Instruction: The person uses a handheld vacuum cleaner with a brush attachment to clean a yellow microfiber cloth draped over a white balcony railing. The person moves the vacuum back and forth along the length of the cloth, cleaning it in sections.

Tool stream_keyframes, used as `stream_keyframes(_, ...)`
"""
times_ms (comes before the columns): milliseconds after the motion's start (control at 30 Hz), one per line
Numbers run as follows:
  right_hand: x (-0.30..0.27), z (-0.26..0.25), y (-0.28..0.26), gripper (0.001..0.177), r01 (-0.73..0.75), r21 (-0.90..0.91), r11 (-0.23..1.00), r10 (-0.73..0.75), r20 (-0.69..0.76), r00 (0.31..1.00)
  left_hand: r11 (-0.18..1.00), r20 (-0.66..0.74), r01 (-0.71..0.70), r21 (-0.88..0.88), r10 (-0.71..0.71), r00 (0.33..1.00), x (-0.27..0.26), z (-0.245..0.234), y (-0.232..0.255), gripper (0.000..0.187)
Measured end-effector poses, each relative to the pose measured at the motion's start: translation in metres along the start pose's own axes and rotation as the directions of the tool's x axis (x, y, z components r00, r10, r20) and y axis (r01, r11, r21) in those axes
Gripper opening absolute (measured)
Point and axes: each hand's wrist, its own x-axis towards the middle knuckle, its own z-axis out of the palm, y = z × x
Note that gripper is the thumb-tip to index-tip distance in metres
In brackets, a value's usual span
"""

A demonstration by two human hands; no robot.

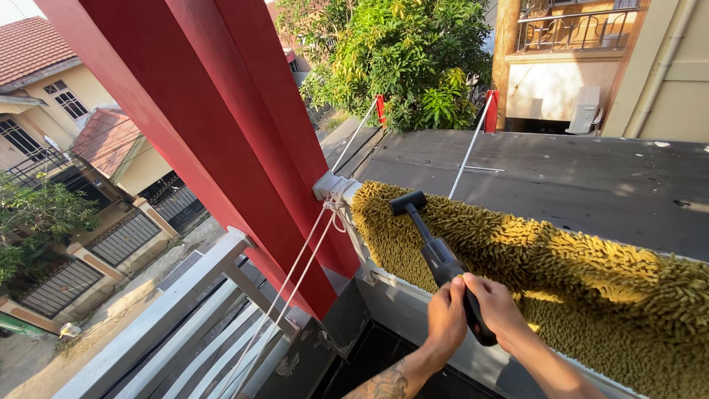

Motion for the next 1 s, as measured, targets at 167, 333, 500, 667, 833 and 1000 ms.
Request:
stream_keyframes(167, 0.034, 0.012, 0.004, 0.045, 0.126, -0.033, 0.991, -0.125, 0.035, 0.992, 0.989, -0.024, -0.146, 0.020, 0.146, 0.989, 0.025, -0.011, -0.006, 0.051)
stream_keyframes(333, 0.080, 0.036, -0.007, 0.044, 0.175, -0.009, 0.985, -0.174, 0.033, 0.984, 0.995, -0.085, -0.096, -0.020, 0.094, 0.992, 0.076, -0.019, -0.012, 0.056)
stream_keyframes(500, 0.032, 0.027, -0.001, 0.044, 0.158, 0.038, 0.987, -0.160, 0.083, 0.984, 0.994, -0.005, -0.103, -0.022, 0.103, 0.995, 0.044, -0.022, -0.014, 0.051)
stream_keyframes(667, 0.012, 0.024, 0.002, 0.046, 0.077, -0.052, 0.996, -0.075, 0.037, 0.997, 0.997, 0.038, -0.063, 0.033, 0.062, 0.997, 0.017, -0.028, -0.018, 0.053)
stream_keyframes(833, 0.063, 0.050, -0.015, 0.044, 0.223, -0.014, 0.975, -0.223, 0.033, 0.974, 0.979, -0.062, -0.192, 0.074, 0.197, 0.979, 0.078, -0.035, -0.014, 0.053)
stream_keyframes(1000, 0.058, 0.059, -0.027, 0.045, 0.102, -0.048, 0.994, -0.102, 0.004, 0.995, 0.994, 0.040, -0.053, -0.097, 0.057, 0.998, 0.077, -0.044, -0.004, 0.056)
